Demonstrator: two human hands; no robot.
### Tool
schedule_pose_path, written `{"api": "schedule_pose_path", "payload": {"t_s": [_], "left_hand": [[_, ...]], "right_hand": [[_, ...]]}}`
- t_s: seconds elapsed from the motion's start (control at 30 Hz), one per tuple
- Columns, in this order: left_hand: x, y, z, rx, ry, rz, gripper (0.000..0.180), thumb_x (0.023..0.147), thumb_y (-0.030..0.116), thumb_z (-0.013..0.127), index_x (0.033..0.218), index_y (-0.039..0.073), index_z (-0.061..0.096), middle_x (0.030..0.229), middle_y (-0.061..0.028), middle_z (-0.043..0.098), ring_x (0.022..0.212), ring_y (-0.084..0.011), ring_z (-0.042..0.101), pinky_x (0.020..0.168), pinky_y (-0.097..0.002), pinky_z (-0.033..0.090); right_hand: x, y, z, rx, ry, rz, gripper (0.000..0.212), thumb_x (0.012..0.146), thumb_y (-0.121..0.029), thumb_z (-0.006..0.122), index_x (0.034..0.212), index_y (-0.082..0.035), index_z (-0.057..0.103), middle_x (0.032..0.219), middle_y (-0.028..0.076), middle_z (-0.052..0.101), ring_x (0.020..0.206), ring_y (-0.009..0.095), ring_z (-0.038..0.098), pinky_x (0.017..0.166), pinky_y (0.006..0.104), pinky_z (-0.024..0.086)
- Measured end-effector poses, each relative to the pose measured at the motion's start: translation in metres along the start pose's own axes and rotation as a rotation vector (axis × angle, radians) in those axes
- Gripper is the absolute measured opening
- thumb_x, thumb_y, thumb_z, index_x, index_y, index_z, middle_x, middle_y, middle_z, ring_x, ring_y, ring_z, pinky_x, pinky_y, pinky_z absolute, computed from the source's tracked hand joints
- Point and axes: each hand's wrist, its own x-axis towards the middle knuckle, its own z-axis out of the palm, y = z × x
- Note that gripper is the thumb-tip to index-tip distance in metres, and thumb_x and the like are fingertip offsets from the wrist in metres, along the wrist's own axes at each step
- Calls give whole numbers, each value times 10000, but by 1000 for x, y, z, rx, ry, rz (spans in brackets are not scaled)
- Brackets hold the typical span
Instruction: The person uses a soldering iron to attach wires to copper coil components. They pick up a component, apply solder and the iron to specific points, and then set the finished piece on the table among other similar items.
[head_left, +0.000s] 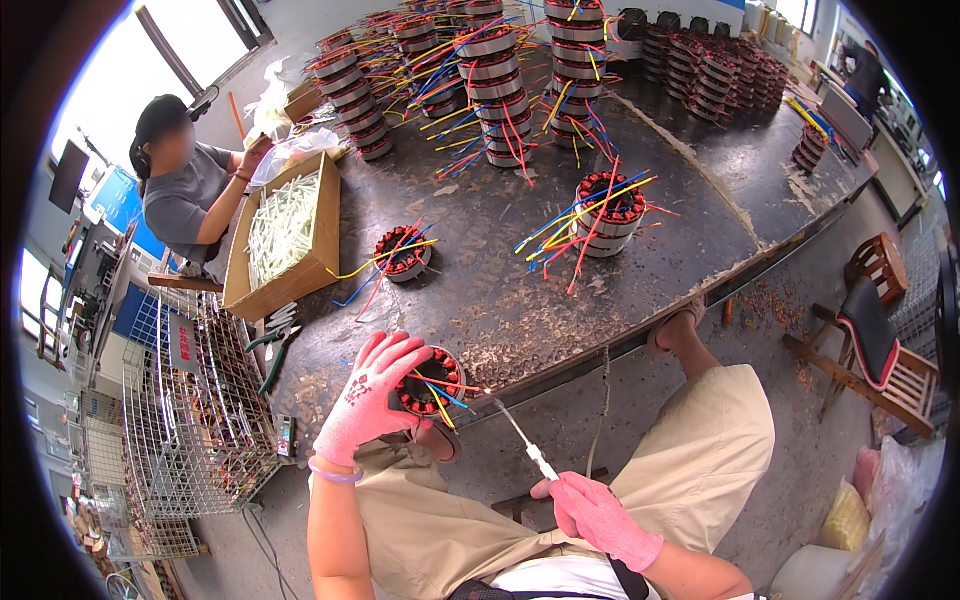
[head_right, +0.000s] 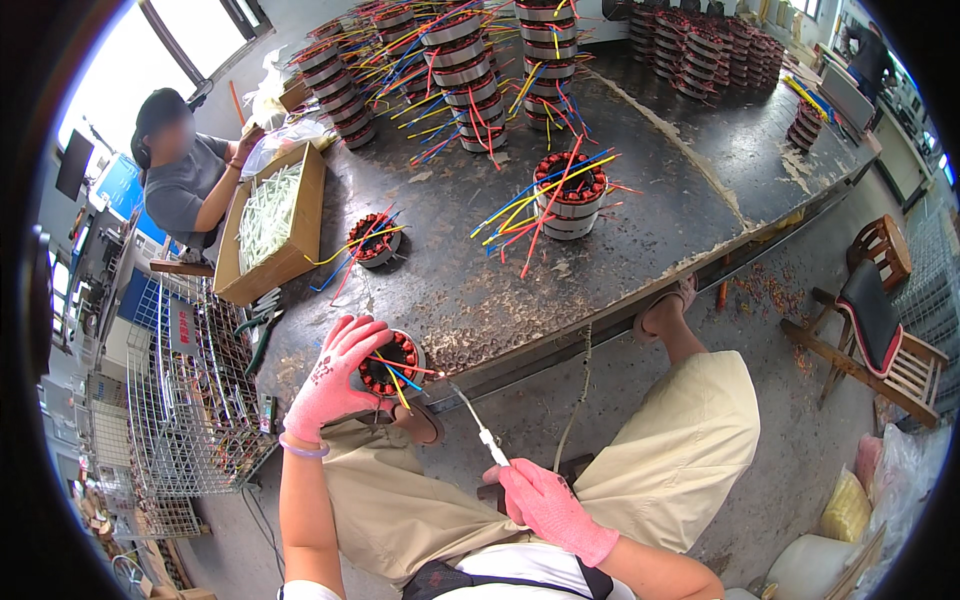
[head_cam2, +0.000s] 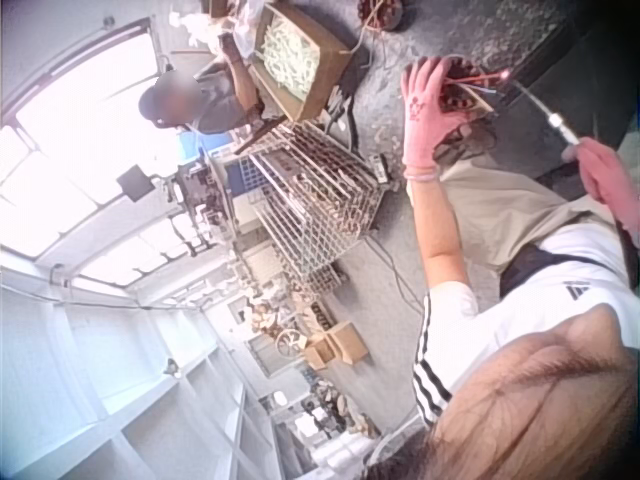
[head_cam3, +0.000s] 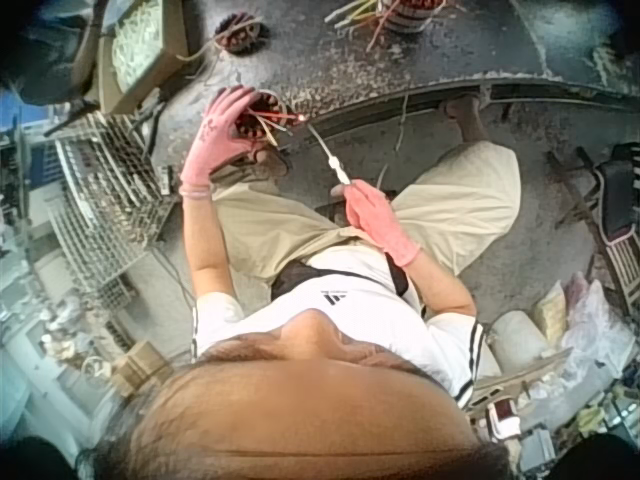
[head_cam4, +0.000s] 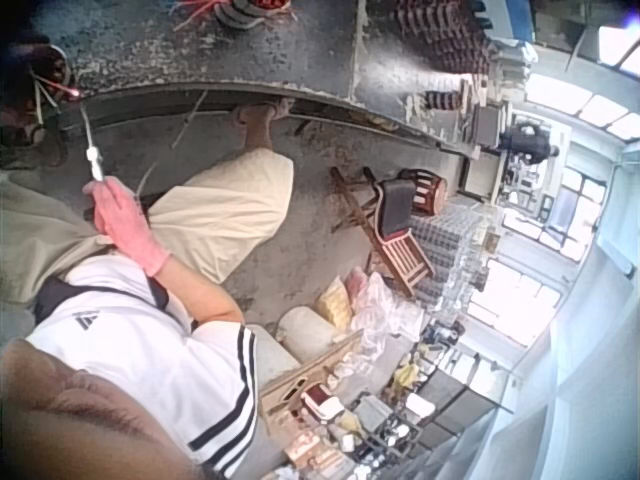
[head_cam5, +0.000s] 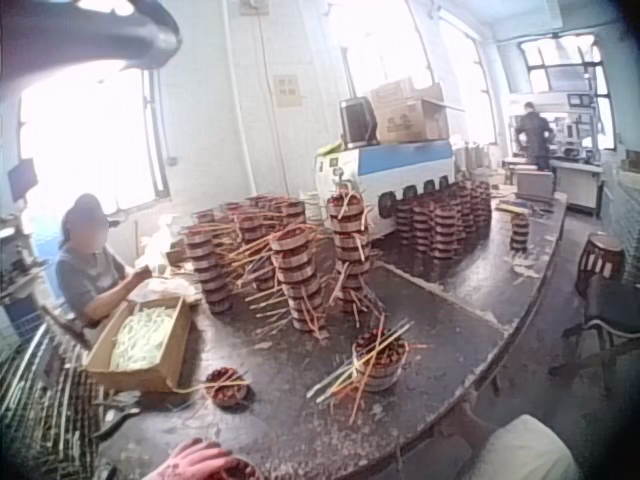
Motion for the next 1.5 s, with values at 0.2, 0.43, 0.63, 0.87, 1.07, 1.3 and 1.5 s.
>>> {"api": "schedule_pose_path", "payload": {"t_s": [0.2,0.43,0.63,0.87,1.07,1.3,1.5], "left_hand": [[1,1,0,-6,-6,-7,968,479,263,918,1365,98,565,1413,-99,541,1398,-330,412,1220,-494,245],[4,6,-4,-38,-16,-3,901,499,218,892,1329,90,566,1398,-111,544,1388,-345,416,1211,-502,251],[4,5,5,-139,38,-41,871,505,240,921,1269,64,542,1318,-118,593,1307,-346,498,1202,-483,275],[-14,29,0,-844,66,-331,1062,471,283,1001,1366,26,490,1321,-60,577,1237,-191,543,1096,-360,404],[-10,70,-17,-1145,95,-308,1182,415,432,1018,1363,-8,465,1324,-94,575,1239,-201,546,1099,-375,403],[-6,97,-29,-1207,98,-230,1121,498,412,1003,1383,5,448,1322,-98,575,1217,-200,551,1074,-387,418],[-4,97,-29,-1197,111,-203,1159,461,396,1017,1380,-15,443,1333,-118,566,1233,-211,552,1092,-390,407]], "right_hand": [[2,3,-2,22,-10,5,343,1062,-270,445,1155,7,625,611,4,493,535,56,387,502,233,318],[0,5,-3,62,9,8,325,1060,-253,452,1153,7,625,605,3,492,532,58,383,495,238,306],[-10,1,-11,129,32,-7,308,1053,-238,470,1155,9,623,599,-3,494,527,51,388,487,232,294],[-40,-10,-28,171,135,-120,314,1049,-222,466,1164,34,605,584,-18,483,468,53,357,442,234,254],[-54,-15,-52,134,161,-194,364,1060,-254,443,1167,65,583,562,-18,471,459,55,332,429,245,235],[-60,-12,-61,154,152,-223,422,1062,-304,430,1171,82,561,558,-18,458,454,58,336,426,239,246],[-60,-11,-63,131,173,-226,444,1060,-319,434,1166,94,557,552,-17,450,448,58,336,425,235,256]]}}
